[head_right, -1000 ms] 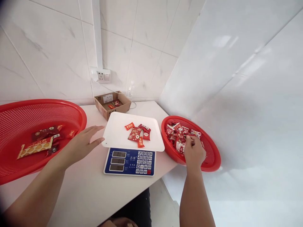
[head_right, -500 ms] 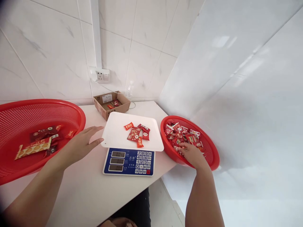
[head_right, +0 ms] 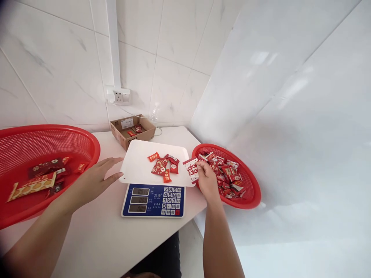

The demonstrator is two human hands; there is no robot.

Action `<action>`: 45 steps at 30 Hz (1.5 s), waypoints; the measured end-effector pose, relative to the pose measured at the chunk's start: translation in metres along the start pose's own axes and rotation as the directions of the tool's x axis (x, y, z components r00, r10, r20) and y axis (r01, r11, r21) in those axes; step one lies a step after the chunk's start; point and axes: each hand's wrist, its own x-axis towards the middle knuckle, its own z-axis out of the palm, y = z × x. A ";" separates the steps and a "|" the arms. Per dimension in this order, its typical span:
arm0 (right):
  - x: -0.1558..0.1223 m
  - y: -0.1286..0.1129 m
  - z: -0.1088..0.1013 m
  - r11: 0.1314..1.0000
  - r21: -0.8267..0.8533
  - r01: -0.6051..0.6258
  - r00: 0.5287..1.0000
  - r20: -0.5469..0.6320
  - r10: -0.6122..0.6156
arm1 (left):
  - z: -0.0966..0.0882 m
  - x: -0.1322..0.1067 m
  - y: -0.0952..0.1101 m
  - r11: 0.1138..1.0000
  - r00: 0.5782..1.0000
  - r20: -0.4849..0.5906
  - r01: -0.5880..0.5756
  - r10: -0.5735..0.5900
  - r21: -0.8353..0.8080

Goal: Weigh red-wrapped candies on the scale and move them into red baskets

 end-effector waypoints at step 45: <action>-0.009 0.018 -0.005 0.670 -0.738 -0.078 0.927 0.193 0.320 | -0.050 -0.022 -0.061 0.919 0.916 -0.353 0.292 -0.190 0.264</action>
